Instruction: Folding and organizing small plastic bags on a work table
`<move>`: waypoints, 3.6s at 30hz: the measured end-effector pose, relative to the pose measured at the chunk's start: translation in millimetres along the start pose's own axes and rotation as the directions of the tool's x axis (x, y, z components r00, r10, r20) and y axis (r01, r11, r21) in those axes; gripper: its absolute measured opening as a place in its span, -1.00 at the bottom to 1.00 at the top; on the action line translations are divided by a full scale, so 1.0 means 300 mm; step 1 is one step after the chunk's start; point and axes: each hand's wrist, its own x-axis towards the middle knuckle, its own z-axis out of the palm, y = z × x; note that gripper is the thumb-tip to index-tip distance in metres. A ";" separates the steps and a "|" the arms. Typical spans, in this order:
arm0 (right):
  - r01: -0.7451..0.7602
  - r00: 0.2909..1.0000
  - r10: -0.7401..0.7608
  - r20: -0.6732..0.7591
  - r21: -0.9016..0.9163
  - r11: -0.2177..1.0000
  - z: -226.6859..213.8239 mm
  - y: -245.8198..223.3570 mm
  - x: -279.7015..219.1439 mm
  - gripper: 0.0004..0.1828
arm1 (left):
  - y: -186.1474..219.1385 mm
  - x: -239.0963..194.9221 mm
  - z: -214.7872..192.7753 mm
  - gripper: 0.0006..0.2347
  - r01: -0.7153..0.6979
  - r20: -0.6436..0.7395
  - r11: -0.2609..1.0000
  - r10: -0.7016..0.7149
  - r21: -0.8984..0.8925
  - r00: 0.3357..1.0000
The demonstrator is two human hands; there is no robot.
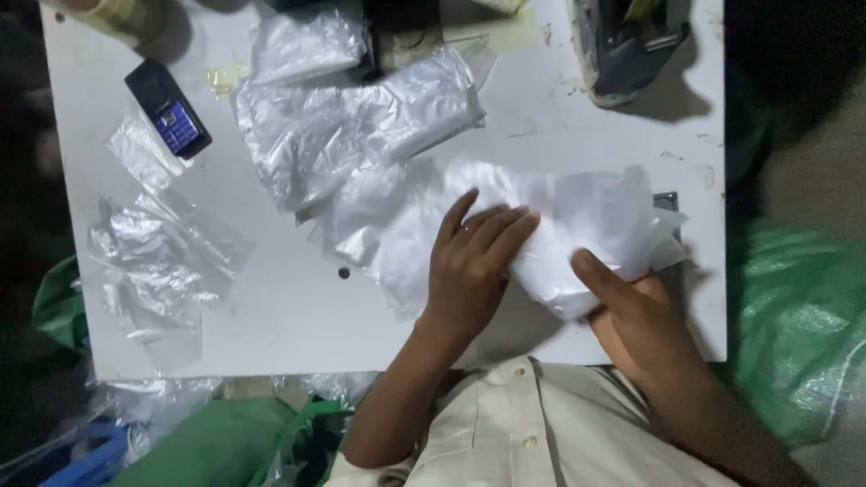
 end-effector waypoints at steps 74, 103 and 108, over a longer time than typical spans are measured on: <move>0.103 0.995 -0.078 0.067 -0.638 0.763 0.052 0.101 0.046 -0.76 | -0.264 -0.211 -0.403 -0.89 0.647 -0.249 0.734 -0.679 -0.205 0.691; -0.301 0.857 0.323 0.402 -0.117 0.946 -0.027 0.053 0.095 -0.30 | 0.089 -0.080 -0.062 -0.90 0.275 -0.132 0.958 -0.263 0.080 0.956; 0.519 0.718 0.004 0.696 -0.539 0.664 -0.315 0.456 0.130 -0.88 | 0.198 -0.053 -0.045 -0.88 -0.018 -0.027 1.000 0.017 -0.016 0.999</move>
